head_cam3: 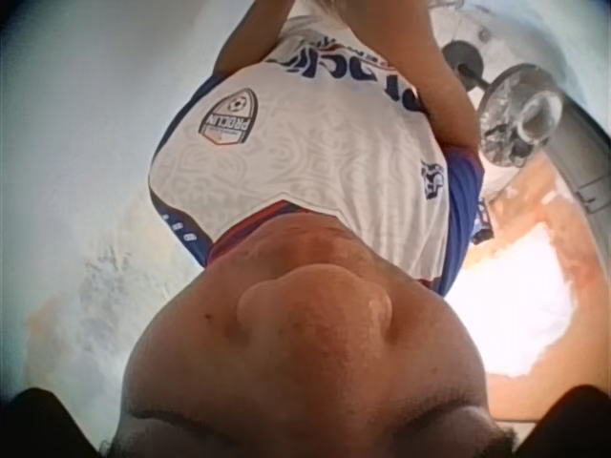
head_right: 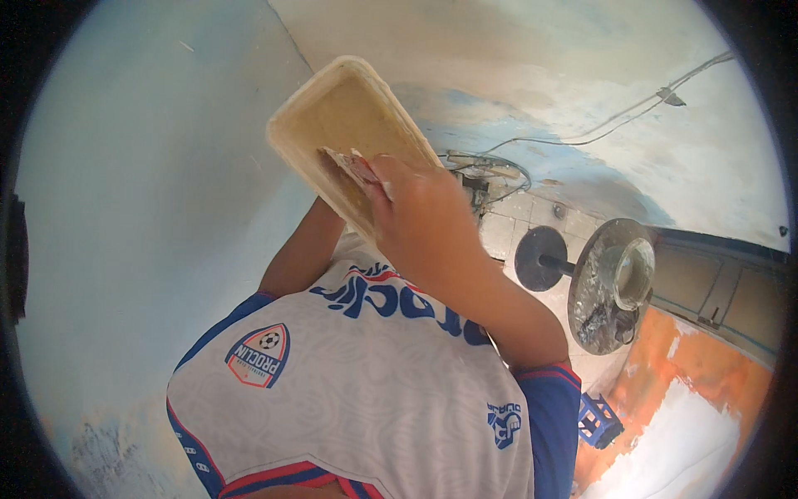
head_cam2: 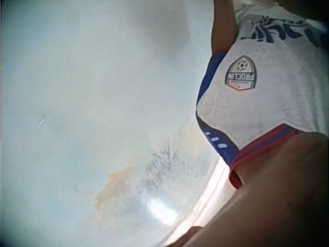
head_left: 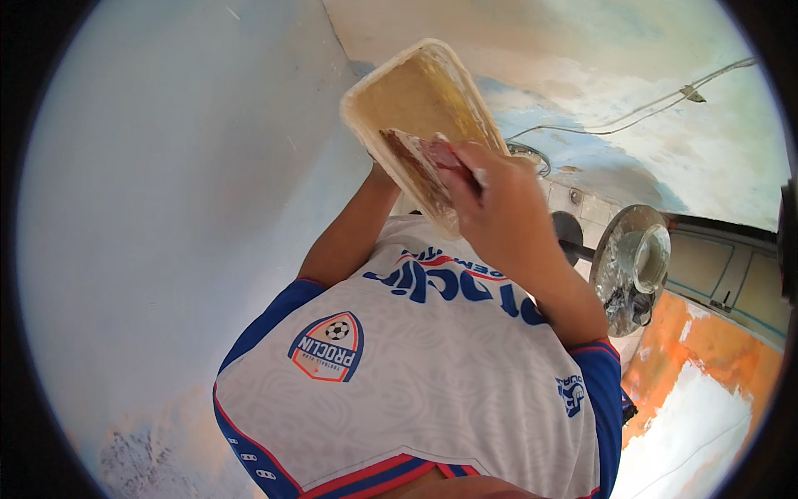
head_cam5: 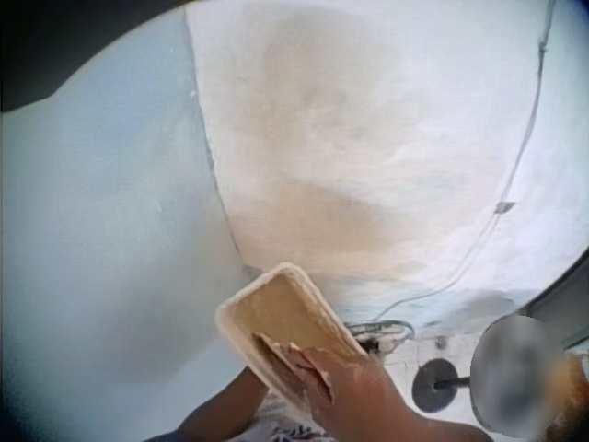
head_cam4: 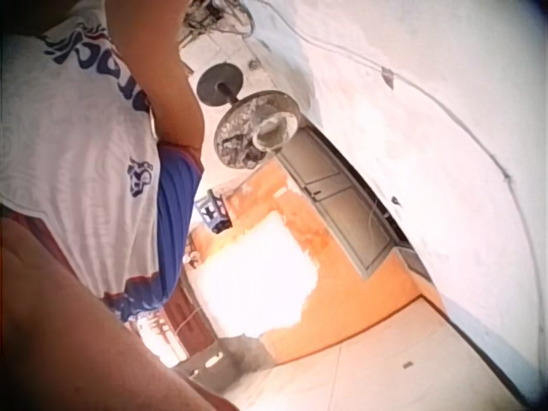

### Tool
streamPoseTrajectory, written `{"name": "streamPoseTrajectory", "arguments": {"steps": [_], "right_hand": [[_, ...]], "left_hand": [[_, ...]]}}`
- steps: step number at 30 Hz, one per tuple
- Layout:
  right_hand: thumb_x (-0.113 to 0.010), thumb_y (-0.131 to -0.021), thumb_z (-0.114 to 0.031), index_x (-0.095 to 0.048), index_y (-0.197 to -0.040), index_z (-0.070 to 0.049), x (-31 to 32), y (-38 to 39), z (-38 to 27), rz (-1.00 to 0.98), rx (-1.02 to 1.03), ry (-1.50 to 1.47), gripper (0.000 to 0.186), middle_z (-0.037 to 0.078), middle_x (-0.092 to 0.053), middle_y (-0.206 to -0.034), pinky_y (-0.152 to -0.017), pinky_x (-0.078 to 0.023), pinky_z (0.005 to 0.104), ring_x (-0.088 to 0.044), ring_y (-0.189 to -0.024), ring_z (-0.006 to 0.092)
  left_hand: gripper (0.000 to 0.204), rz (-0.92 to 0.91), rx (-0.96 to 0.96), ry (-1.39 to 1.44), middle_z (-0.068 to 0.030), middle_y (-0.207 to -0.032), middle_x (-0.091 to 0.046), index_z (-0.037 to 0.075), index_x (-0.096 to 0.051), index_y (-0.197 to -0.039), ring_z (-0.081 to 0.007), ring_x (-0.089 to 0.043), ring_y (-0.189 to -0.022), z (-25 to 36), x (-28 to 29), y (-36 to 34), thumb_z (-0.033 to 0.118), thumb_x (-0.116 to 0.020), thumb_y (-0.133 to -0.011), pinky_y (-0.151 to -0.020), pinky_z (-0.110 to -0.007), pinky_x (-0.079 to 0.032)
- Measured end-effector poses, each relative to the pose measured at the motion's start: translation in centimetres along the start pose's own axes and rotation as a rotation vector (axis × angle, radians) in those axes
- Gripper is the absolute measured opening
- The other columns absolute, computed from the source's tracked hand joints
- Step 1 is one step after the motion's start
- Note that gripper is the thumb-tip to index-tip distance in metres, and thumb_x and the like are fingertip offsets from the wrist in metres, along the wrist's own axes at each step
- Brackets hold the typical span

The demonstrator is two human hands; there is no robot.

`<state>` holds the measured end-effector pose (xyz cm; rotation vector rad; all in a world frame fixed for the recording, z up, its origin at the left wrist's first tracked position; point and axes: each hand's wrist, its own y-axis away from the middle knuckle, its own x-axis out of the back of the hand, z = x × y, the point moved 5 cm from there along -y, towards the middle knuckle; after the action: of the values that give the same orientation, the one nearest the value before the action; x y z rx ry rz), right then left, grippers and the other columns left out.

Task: The person scrapes white plaster from a plastic container with a spatula and applies it to a wall.

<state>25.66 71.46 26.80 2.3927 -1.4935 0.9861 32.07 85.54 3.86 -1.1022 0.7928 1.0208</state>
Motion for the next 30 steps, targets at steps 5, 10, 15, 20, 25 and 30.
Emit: {"name": "streamPoseTrajectory", "arguments": {"steps": [5, 10, 15, 20, 25, 30], "right_hand": [[-0.069, -0.089, -0.007, -0.071, -0.108, 0.001, 0.4, -1.0, 1.9, 0.042, 0.03, 0.081, 0.02, 0.024, -0.072, -0.086, -0.067, -0.055, 0.0385, -0.071, -0.071, 0.038], [-0.065, -0.093, -0.007, -0.068, -0.095, 0.0, 5.4, -0.8, 2.0, 0.145, 0.027, -0.008, 0.008, 0.022, -0.069, -0.079, -0.064, -0.053, 0.0483, -0.067, -0.07, 0.0425], [-0.067, -0.091, -0.006, -0.072, -0.105, 0.002, 8.2, -1.5, 5.6, 0.104, 0.093, 0.232, 0.017, 0.024, -0.07, -0.082, -0.065, -0.053, 0.0417, -0.069, -0.071, 0.0404], [-0.065, -0.092, -0.008, -0.069, -0.096, 0.002, 11.6, -3.2, 8.0, 0.072, 0.066, 0.413, 0.011, 0.024, -0.067, -0.074, -0.065, -0.052, 0.0475, -0.067, -0.069, 0.0419], [-0.065, -0.092, -0.009, -0.067, -0.092, 0.0, 12.4, -3.4, 12.7, 0.041, 0.051, 0.477, 0.009, 0.025, -0.066, -0.072, -0.067, -0.053, 0.052, -0.067, -0.07, 0.0441], [-0.065, -0.09, -0.007, -0.069, -0.096, 0.0, 13.8, -2.9, 16.0, -0.035, 0.023, 0.461, 0.01, 0.026, -0.068, -0.076, -0.068, -0.054, 0.0527, -0.068, -0.074, 0.0453]], "left_hand": [[0.096, 0.026, -0.05, 0.004, -0.0116, -0.151, -0.05, 0.016, -0.038, -0.156, -0.0317, -0.052, -0.136, -0.8, -0.2, 0.1, 0.083, -0.044, -0.088, -0.115, -0.051, -0.043], [0.097, 0.073, -0.065, 0.076, -0.0116, -0.152, -0.05, 0.016, -0.038, -0.156, -0.0319, -0.052, -0.136, -4.0, 0.0, -0.4, 0.084, -0.044, -0.087, -0.115, -0.051, -0.043], [0.098, 0.282, -0.115, 0.006, -0.0096, -0.151, -0.051, 0.017, -0.039, -0.156, -0.0305, -0.05, -0.138, -9.2, -4.9, -2.5, 0.086, -0.034, -0.087, -0.115, -0.048, -0.042], [0.092, 0.404, -0.085, -0.151, -0.0094, -0.152, -0.05, 0.016, -0.041, -0.155, -0.0285, -0.049, -0.138, -13.4, -5.6, -4.2, 0.081, -0.03, -0.091, -0.114, -0.045, -0.042], [0.09, 0.45, -0.144, -0.209, -0.0097, -0.152, -0.05, 0.014, -0.041, -0.155, -0.0277, -0.05, -0.138, -17.4, -7.1, -6.0, 0.079, -0.029, -0.093, -0.115, -0.044, -0.042], [0.089, 0.459, -0.158, -0.296, -0.0102, -0.151, -0.051, 0.014, -0.042, -0.154, -0.0272, -0.051, -0.137, -20.6, -7.6, -6.9, 0.078, -0.03, -0.093, -0.115, -0.043, -0.042]]}}
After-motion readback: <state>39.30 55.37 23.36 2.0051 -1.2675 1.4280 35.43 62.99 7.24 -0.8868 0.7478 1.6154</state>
